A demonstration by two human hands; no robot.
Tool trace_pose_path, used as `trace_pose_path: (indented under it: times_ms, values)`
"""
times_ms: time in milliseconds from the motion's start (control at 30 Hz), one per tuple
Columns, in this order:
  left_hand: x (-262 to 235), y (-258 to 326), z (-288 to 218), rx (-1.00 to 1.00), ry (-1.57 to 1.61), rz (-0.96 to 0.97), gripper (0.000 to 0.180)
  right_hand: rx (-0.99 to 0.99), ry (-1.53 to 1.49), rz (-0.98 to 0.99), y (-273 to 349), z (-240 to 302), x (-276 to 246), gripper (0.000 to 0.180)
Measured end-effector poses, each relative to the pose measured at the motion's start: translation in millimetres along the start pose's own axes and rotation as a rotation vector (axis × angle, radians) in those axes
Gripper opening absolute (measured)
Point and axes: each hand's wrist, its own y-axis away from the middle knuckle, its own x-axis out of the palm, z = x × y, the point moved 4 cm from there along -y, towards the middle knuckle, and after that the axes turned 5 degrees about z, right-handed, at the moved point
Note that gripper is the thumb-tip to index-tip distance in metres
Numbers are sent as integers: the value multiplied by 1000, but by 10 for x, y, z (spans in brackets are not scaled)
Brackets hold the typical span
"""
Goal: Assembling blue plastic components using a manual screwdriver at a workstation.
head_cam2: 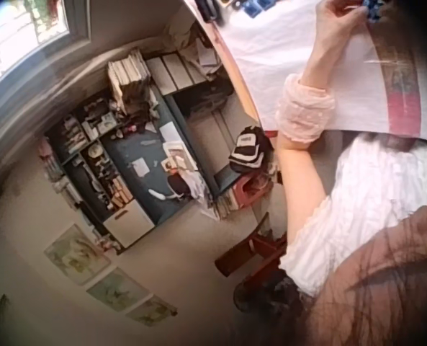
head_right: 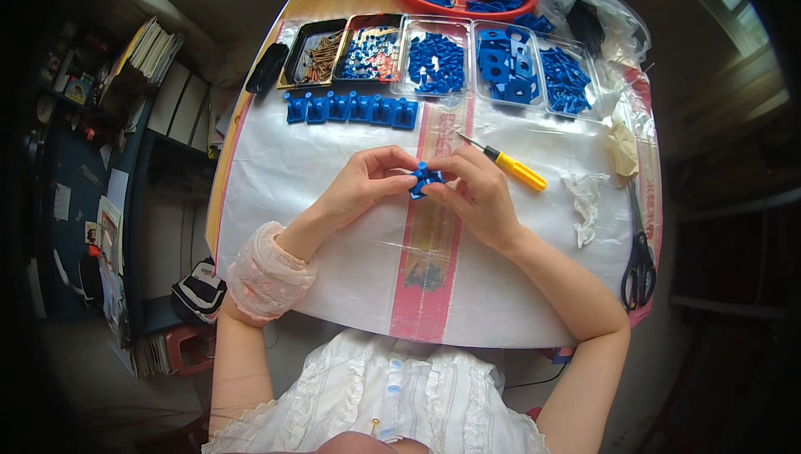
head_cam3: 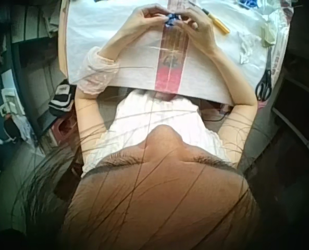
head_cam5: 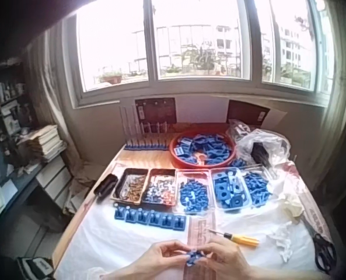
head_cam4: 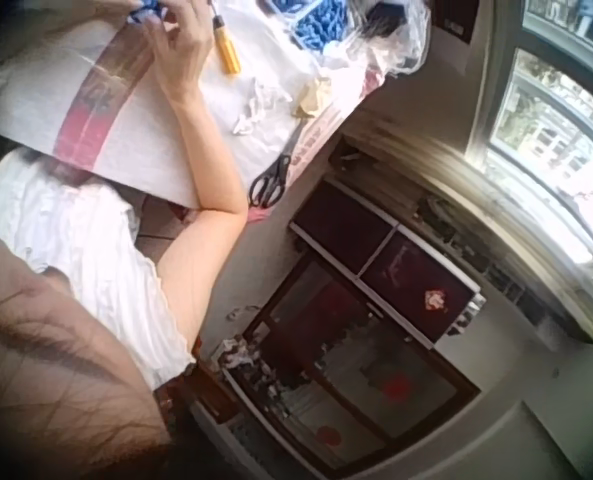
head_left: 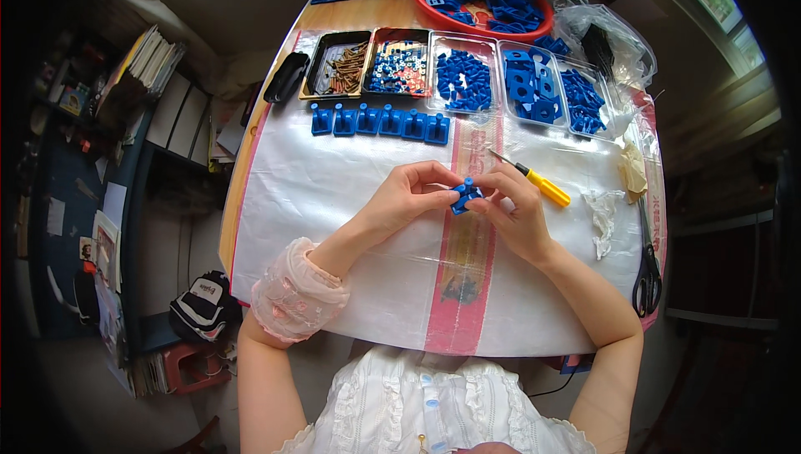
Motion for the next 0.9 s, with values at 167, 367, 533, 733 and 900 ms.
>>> trace_pose_path:
  times_ms: [167, 367, 533, 733, 900]
  values:
    - [-17, 5, 74, 48, -46, 7, 23, -11, 62, 19, -5, 33, 46, 27]
    - [22, 3, 98, 49, -58, 62, 25, -147, 181, 18, 7, 132, 27, 28]
    - [16, 5, 90, 37, -73, 62, 24, -137, 234, 23, 19, 119, 53, 30]
    - [19, -49, 108, 44, -58, 64, 27, -175, 285, -34, 23, 139, 35, 31]
    - [28, -68, 110, 11, -102, 92, 34, -156, 249, -86, 26, 112, 34, 30]
